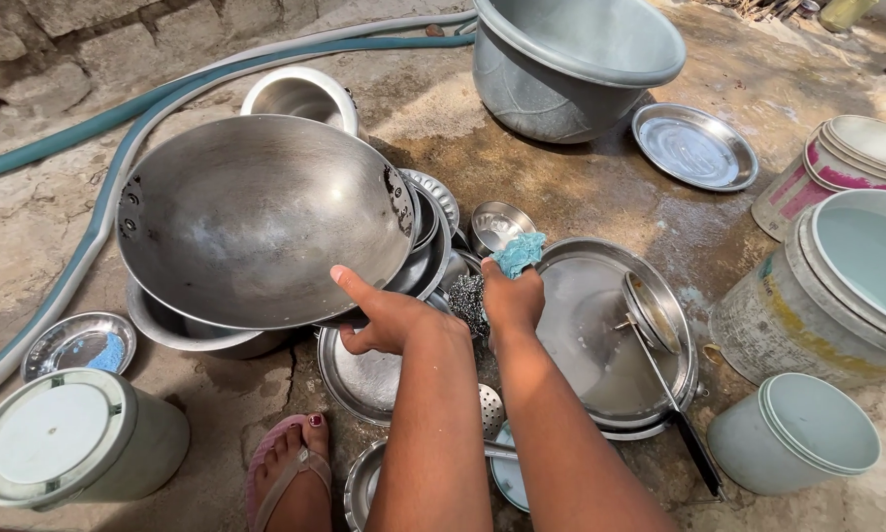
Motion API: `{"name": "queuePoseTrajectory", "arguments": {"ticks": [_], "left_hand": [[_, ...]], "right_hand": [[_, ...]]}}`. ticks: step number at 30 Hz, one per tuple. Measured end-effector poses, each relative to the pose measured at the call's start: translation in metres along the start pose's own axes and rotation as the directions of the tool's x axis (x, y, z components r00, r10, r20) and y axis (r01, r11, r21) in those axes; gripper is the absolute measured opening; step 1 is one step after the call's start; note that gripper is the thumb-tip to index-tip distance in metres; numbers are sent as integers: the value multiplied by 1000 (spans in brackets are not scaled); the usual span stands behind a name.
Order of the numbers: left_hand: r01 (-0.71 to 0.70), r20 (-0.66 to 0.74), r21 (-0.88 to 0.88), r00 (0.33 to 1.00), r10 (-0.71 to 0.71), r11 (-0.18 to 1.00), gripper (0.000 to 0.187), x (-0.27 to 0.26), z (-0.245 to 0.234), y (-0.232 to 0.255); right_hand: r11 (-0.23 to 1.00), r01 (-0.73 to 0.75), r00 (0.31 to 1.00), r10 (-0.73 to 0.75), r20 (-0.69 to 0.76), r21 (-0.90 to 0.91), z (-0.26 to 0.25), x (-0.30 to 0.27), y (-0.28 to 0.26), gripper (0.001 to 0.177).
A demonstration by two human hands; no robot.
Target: Washing a large metal pan and several plates by hand with a scrubber and water.
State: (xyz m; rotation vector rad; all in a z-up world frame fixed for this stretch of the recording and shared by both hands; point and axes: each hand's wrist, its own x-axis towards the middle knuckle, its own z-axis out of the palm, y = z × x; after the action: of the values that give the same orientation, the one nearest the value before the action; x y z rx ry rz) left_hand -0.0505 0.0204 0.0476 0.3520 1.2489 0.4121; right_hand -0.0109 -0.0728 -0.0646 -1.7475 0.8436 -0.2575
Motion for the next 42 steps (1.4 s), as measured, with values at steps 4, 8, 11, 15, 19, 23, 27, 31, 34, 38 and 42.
{"name": "queuePoseTrajectory", "arguments": {"ticks": [4,8,11,15,19,23,27,31,34,38,42], "left_hand": [[-41,27,70,999,39,997,95,8,0,-13],[-45,48,83,998,41,996,90,15,-1,-27],[-15,86,105,996,6,994,91,11,-3,-34],[61,116,143,990,-78,988,96,4,-3,-47],[26,152,180,987,-54,983,97,19,-4,-72],[32,194,198,978,-72,980,98,22,-7,-94],[32,241,288,965,-105,957,90,29,-10,-123],[51,309,432,930,-201,900,76,15,-21,-151],[130,388,537,839,-381,833,67,14,-28,-180],[116,473,652,711,-521,749,64,11,-40,-208],[56,468,747,664,-583,663,54,10,-34,-240]], "right_hand": [[936,69,991,-104,86,345,-21,26,29,35],[939,-105,992,76,102,328,-62,38,38,46],[924,-161,985,130,110,346,-91,43,46,54],[938,-286,958,277,73,194,-139,27,26,56],[880,-281,960,262,103,384,-178,50,60,53],[893,-340,940,311,140,294,-233,52,88,47],[940,-338,928,324,185,44,-285,75,161,44],[915,-300,928,346,141,-270,-313,102,239,52],[851,-62,964,187,189,-522,-319,121,266,81],[763,-56,988,135,75,-645,-299,102,203,45],[806,13,999,-38,-31,-592,-278,128,203,37]]}}
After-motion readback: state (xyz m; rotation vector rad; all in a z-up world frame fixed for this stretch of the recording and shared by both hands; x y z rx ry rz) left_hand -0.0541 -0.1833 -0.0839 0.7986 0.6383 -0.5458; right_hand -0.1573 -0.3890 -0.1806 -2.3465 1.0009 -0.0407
